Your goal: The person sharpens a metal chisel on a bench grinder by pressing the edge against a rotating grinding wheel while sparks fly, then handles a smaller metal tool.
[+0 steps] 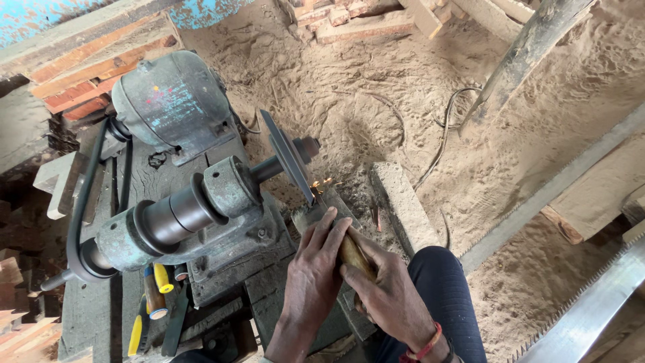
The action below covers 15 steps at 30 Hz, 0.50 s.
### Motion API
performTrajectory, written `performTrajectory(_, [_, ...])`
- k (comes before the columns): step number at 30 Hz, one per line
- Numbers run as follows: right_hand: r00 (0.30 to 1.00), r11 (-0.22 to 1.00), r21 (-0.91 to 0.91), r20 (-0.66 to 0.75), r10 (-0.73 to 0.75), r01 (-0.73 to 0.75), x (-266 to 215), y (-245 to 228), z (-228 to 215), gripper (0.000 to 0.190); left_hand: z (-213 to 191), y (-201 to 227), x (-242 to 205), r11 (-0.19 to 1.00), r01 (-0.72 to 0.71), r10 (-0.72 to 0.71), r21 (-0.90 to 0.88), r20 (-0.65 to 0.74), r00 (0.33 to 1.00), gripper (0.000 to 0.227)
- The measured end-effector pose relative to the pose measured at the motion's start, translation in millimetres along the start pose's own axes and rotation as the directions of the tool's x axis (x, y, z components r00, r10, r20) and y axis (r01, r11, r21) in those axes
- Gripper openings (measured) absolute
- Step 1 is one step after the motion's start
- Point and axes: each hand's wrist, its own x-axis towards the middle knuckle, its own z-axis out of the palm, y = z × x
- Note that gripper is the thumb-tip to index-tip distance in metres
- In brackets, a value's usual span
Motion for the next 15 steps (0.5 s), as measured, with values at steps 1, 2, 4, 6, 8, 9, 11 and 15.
performTrajectory(1, [1.0,1.0,0.008,-0.002,-0.018,0.018,-1.5,0.8,0.1,0.07,0.0,-0.1,-0.7,1.0,0.002,-0.002,-0.002,0.0,1.0,0.063])
performTrajectory(2, [0.999,0.999,0.016,-0.003,-0.036,0.036,-3.4,1.5,-0.2,0.071,0.1,0.3,-1.4,1.0,-0.007,0.007,-0.002,-0.008,1.0,0.063])
performTrajectory(4, [0.999,0.998,0.023,-0.006,-0.051,0.051,-5.2,2.7,0.0,0.071,0.5,1.8,-3.9,1.0,-0.022,0.022,-0.004,-0.024,0.999,0.062])
performTrajectory(6, [0.999,0.999,0.02,-0.014,-0.048,0.048,-4.9,2.8,-0.4,0.071,-0.1,3.0,-4.3,1.0,-0.012,0.012,-0.004,-0.014,1.0,0.061])
performTrajectory(8, [0.999,0.999,0.031,-0.018,-0.035,0.035,-2.9,2.6,-0.3,0.071,-1.0,3.6,-3.3,1.0,-0.005,0.005,-0.002,-0.004,1.0,0.061])
performTrajectory(9, [0.999,0.999,0.036,-0.02,-0.028,0.028,-1.9,2.4,-0.2,0.07,-1.4,3.8,-2.0,1.0,-0.001,0.001,0.001,0.0,1.0,0.062])
performTrajectory(11, [1.0,1.0,0.021,-0.022,0.0,0.0,0.1,1.4,0.3,0.071,-2.8,4.6,0.1,1.0,0.009,-0.009,0.003,0.008,1.0,0.064])
performTrajectory(15, [1.0,1.0,0.0,-0.015,-0.003,0.003,1.8,-0.7,0.4,0.073,-5.6,5.4,3.5,1.0,0.024,-0.024,0.0,0.003,1.0,0.063])
